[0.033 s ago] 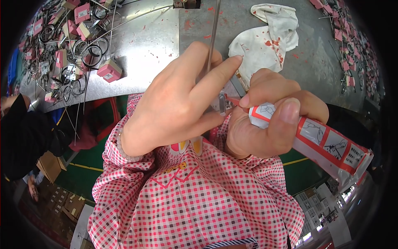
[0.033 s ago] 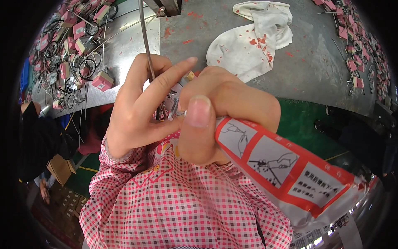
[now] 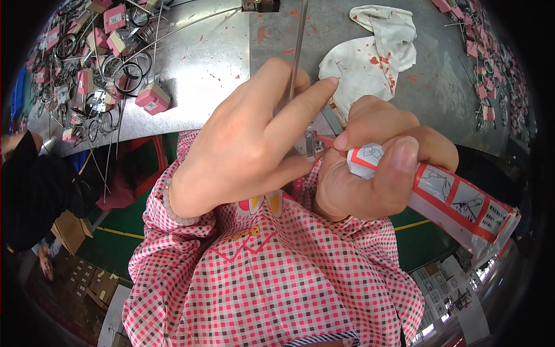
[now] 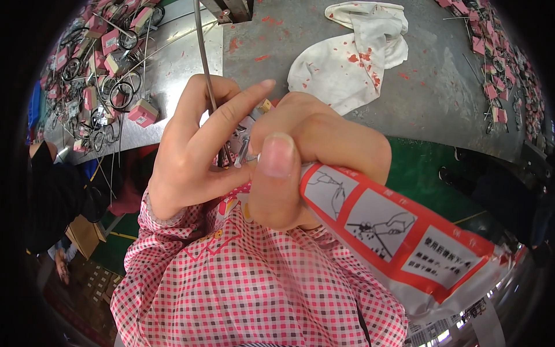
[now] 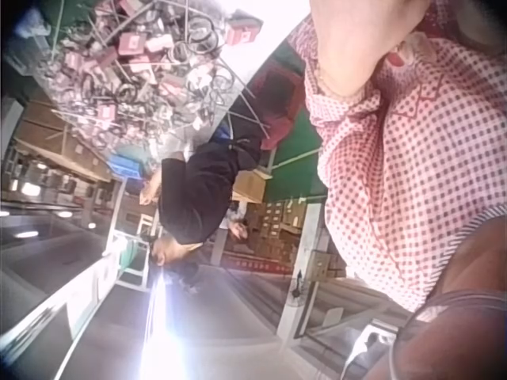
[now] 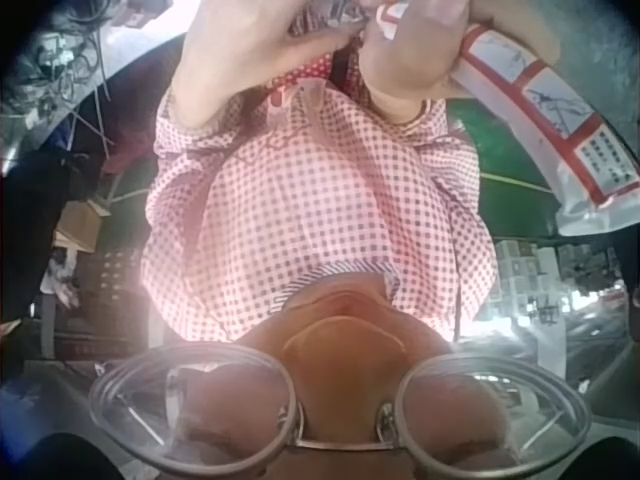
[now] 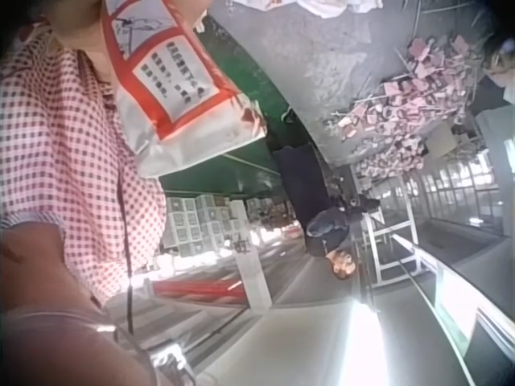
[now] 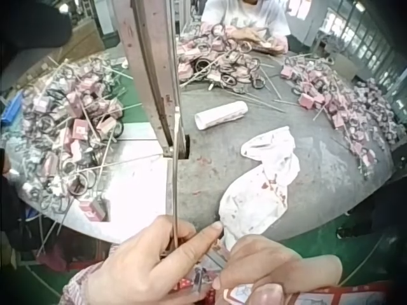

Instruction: Apply sealant to small pink electronic components and wipe away excess.

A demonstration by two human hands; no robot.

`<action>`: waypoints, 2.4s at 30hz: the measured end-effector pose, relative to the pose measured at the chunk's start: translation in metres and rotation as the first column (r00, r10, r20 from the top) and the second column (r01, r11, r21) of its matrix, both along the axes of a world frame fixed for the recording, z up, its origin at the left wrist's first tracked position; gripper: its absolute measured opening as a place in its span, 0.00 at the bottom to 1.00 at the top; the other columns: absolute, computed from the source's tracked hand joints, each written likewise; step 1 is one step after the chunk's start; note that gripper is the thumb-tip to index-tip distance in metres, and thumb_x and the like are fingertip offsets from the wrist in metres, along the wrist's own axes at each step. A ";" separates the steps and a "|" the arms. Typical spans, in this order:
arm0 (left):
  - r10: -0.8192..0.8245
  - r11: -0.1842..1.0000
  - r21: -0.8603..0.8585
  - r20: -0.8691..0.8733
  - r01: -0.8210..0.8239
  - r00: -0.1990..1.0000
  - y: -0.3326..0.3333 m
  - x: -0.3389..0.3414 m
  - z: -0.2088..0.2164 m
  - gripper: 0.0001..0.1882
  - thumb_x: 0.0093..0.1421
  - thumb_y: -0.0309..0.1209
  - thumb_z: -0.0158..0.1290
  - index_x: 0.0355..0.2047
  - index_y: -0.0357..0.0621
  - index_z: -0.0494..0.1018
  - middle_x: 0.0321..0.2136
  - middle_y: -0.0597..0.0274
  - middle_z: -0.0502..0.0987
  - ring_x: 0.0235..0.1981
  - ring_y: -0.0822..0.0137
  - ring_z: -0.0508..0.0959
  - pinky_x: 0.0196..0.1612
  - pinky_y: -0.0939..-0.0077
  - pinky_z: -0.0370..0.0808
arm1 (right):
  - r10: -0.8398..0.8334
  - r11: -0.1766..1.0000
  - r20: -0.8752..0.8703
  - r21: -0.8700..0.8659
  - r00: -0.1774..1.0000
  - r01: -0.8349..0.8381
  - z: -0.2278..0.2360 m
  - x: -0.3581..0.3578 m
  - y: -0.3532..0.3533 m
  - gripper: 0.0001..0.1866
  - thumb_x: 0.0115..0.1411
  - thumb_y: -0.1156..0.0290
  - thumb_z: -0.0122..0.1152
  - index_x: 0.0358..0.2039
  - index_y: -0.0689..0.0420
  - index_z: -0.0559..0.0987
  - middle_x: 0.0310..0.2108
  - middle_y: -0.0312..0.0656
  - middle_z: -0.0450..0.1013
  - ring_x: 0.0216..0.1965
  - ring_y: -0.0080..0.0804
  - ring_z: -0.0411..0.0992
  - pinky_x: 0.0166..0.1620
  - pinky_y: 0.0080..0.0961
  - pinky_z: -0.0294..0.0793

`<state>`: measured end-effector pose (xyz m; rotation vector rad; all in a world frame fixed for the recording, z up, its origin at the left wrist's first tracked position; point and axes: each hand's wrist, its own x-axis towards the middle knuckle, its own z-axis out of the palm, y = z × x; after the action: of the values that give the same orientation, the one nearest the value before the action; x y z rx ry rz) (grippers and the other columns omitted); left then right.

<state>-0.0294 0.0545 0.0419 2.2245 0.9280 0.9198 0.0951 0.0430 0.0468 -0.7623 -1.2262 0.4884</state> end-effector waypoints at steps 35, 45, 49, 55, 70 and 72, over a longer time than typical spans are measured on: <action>0.880 0.235 0.756 0.102 -0.611 0.464 0.129 -0.247 0.086 0.24 0.49 0.35 0.55 0.46 0.41 0.65 0.36 0.55 0.70 0.39 0.62 0.68 0.40 0.74 0.64 | -0.412 0.909 -0.353 -0.099 0.840 0.404 0.023 -0.002 0.030 0.09 0.54 0.66 0.38 0.25 0.56 0.54 0.09 0.38 0.57 0.08 0.23 0.50 0.15 0.19 0.53; 0.703 0.693 0.613 -0.454 -0.380 0.548 0.244 -0.215 0.093 0.17 0.53 0.34 0.46 0.43 0.41 0.67 0.40 0.44 0.68 0.39 0.50 0.71 0.40 0.67 0.68 | -0.432 0.900 -0.433 -0.256 0.791 0.352 -0.009 0.062 0.049 0.08 0.54 0.66 0.40 0.25 0.55 0.57 0.09 0.38 0.58 0.10 0.24 0.53 0.18 0.18 0.53; 0.367 0.927 0.367 -0.854 -0.073 0.370 0.310 -0.106 0.057 0.16 0.53 0.34 0.47 0.39 0.39 0.68 0.36 0.49 0.71 0.37 0.57 0.72 0.39 0.70 0.68 | -0.401 0.913 -0.452 -0.270 0.796 0.307 -0.026 0.078 0.051 0.08 0.54 0.66 0.40 0.24 0.55 0.57 0.09 0.38 0.58 0.10 0.24 0.53 0.18 0.18 0.53; 0.174 0.966 0.001 -0.743 -0.258 0.647 0.374 -0.013 -0.060 0.20 0.51 0.41 0.49 0.36 0.35 0.68 0.30 0.47 0.73 0.32 0.53 0.73 0.36 0.67 0.68 | -0.472 0.880 -0.455 -0.283 0.755 0.380 -0.041 0.105 0.050 0.08 0.54 0.66 0.40 0.24 0.55 0.57 0.09 0.38 0.58 0.10 0.24 0.52 0.17 0.19 0.52; 0.653 0.756 0.477 -0.494 -0.449 0.575 0.340 -0.072 -0.029 0.24 0.44 0.36 0.54 0.39 0.37 0.60 0.27 0.43 0.70 0.31 0.48 0.72 0.34 0.61 0.68 | -0.494 0.869 -0.504 -0.311 0.708 0.385 -0.029 0.107 0.043 0.08 0.53 0.66 0.42 0.22 0.53 0.57 0.09 0.36 0.58 0.10 0.21 0.51 0.17 0.17 0.50; 0.568 0.727 0.647 -0.376 -0.231 0.732 0.320 -0.090 -0.008 0.24 0.45 0.35 0.53 0.40 0.37 0.60 0.28 0.45 0.71 0.32 0.51 0.73 0.34 0.63 0.68 | -0.490 0.871 -0.507 -0.317 0.710 0.375 -0.026 0.104 0.041 0.08 0.54 0.66 0.42 0.22 0.53 0.57 0.08 0.36 0.58 0.10 0.21 0.50 0.17 0.17 0.49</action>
<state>-0.1194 0.3742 0.0343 2.9550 1.6745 0.8091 0.1994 0.0837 0.0204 -0.9496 -0.4032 0.4007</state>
